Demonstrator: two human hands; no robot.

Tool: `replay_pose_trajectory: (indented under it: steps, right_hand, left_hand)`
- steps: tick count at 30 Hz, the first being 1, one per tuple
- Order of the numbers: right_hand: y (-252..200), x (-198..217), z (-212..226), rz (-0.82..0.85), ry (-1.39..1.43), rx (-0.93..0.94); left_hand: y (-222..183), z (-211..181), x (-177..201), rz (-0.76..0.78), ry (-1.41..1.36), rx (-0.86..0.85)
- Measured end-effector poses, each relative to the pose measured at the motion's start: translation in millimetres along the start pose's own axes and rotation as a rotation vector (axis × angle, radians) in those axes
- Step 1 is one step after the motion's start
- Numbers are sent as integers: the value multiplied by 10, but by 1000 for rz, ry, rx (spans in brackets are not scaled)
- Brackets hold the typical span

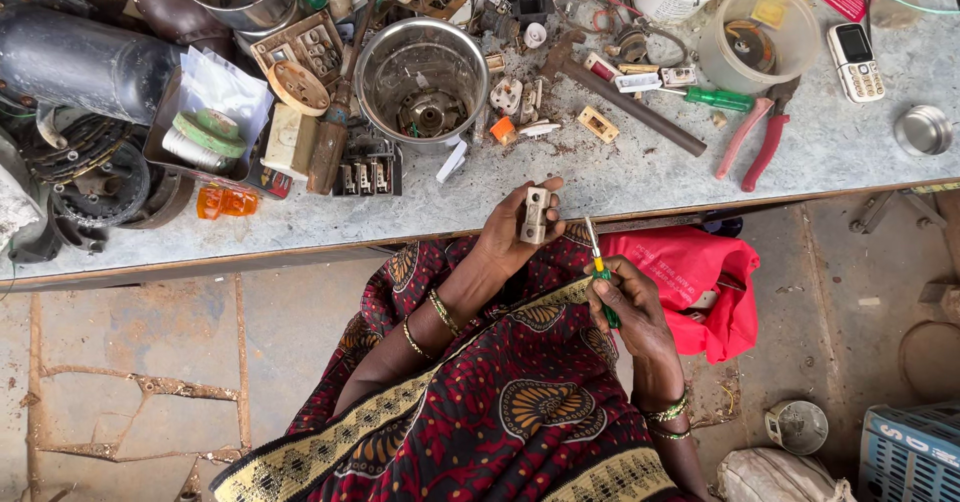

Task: The person disassembles a small electrical component by unscrewing fasteners with a screwdriver and tapping the casing with a hammer on a table cluttered with various tools and scraps.

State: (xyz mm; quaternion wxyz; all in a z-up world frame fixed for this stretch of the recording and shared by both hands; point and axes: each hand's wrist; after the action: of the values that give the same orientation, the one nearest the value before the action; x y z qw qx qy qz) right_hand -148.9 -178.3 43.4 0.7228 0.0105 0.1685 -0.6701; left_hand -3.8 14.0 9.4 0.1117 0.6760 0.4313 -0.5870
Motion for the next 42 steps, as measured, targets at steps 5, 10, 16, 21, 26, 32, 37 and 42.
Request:
replay_pose_trajectory:
  steps: [5, 10, 16, 21, 26, 32, 37, 42]
  right_hand:
    - [40, 3, 24, -28, -3, -13]
    - [49, 53, 50, -50, 27, -43]
    - [-6, 144, 29, -49, 64, -12]
    - [6, 187, 82, -43, 63, -31]
    - [26, 190, 64, -41, 71, -19]
    - [73, 198, -35, 3, 128, -14]
    - [53, 297, -86, -1, 187, -50]
    - [89, 382, -134, -47, 118, -3]
  left_hand:
    - [68, 22, 25, 55, 10, 4]
    - [281, 87, 153, 36, -88, 76]
    - [290, 110, 190, 72, -107, 160]
    - [252, 100, 51, 195, -78, 131]
    - [221, 76, -39, 205, 13, 78]
    - [256, -17, -49, -24, 44, 78]
    - [433, -43, -36, 74, 62, 75]
    - [824, -139, -105, 27, 198, -35]
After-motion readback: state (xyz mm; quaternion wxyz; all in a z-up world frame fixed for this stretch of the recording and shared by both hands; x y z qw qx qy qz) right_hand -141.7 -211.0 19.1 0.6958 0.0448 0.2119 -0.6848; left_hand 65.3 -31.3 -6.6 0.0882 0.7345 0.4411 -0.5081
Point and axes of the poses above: each hand's wrist, its own y-axis towards the middle knuckle, its own x-axis out of the back of the hand, z = x × y, and after that the axes turned 3 degrees about z, right-handed
